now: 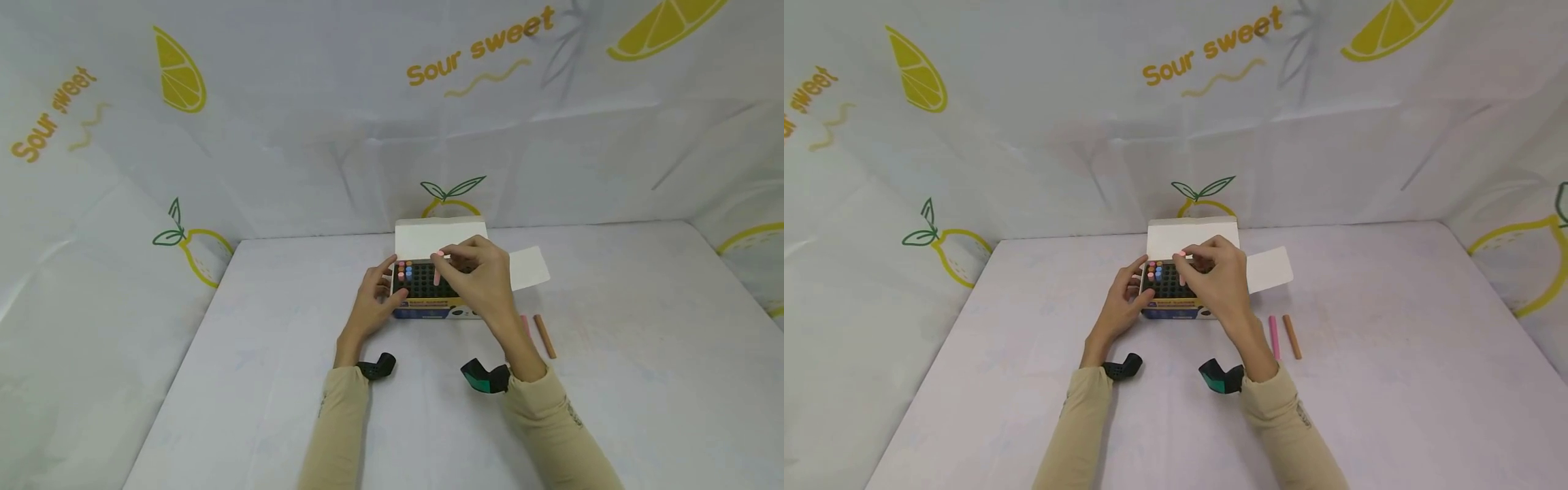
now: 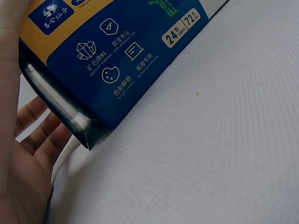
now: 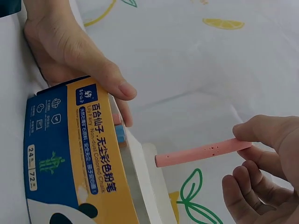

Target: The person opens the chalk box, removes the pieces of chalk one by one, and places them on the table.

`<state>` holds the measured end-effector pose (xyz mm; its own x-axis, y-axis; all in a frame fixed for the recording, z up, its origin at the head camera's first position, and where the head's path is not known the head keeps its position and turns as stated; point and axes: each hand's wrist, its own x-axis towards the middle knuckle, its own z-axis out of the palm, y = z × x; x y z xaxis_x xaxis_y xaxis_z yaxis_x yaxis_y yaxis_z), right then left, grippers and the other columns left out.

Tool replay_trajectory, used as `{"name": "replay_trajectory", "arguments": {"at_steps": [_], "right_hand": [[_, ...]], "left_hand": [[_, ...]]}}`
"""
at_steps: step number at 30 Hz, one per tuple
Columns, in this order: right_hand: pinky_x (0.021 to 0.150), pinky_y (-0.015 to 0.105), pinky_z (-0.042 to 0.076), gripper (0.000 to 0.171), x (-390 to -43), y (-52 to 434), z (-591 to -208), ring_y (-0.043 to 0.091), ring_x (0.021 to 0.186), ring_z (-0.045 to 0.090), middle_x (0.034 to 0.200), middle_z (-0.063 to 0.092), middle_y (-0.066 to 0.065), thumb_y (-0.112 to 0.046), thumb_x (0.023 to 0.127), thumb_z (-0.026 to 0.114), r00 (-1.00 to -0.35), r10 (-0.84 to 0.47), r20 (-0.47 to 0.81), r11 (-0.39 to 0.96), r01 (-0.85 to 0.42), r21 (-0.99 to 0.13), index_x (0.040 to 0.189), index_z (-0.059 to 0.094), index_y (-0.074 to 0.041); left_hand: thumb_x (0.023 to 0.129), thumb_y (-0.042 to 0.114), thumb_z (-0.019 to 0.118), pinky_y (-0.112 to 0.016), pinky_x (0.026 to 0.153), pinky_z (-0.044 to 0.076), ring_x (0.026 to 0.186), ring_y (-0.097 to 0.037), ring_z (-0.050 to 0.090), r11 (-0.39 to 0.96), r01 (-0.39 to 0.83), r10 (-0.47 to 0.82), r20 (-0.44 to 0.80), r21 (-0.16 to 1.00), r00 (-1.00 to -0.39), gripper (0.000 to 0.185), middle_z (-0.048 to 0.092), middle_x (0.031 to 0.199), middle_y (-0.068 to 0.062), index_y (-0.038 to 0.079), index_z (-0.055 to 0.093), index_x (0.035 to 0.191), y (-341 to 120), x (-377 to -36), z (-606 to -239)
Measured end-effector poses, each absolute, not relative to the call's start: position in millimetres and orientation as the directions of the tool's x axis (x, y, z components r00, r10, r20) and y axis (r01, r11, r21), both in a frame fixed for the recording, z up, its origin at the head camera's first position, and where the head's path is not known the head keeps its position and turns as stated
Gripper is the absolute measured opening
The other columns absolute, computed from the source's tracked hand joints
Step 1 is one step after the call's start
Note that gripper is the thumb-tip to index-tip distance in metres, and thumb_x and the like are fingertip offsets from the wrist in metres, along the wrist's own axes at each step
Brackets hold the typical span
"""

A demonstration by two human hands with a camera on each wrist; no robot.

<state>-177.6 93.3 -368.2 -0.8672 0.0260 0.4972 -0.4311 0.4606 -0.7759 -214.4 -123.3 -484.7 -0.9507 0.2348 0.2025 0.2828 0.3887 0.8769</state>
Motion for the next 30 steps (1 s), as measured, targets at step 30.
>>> {"name": "replay_trajectory", "arguments": {"at_steps": [30], "right_hand": [[0.068,0.006,0.045,0.015,-137,215,-348,-0.009,0.072,0.055,0.081,0.068,0.001,-0.014,0.086,0.082,-0.949,-0.061,0.310,0.691,-0.264,-0.673,0.095,0.082,-0.003]], "left_hand": [[0.079,0.091,0.051,-0.037,0.092,0.051,0.104,-0.023,0.055,0.376,0.297,0.242,0.216,0.878,-0.946,0.101,0.049,0.132,-0.016,0.030,0.038,0.159,-124,-214,-485]]}}
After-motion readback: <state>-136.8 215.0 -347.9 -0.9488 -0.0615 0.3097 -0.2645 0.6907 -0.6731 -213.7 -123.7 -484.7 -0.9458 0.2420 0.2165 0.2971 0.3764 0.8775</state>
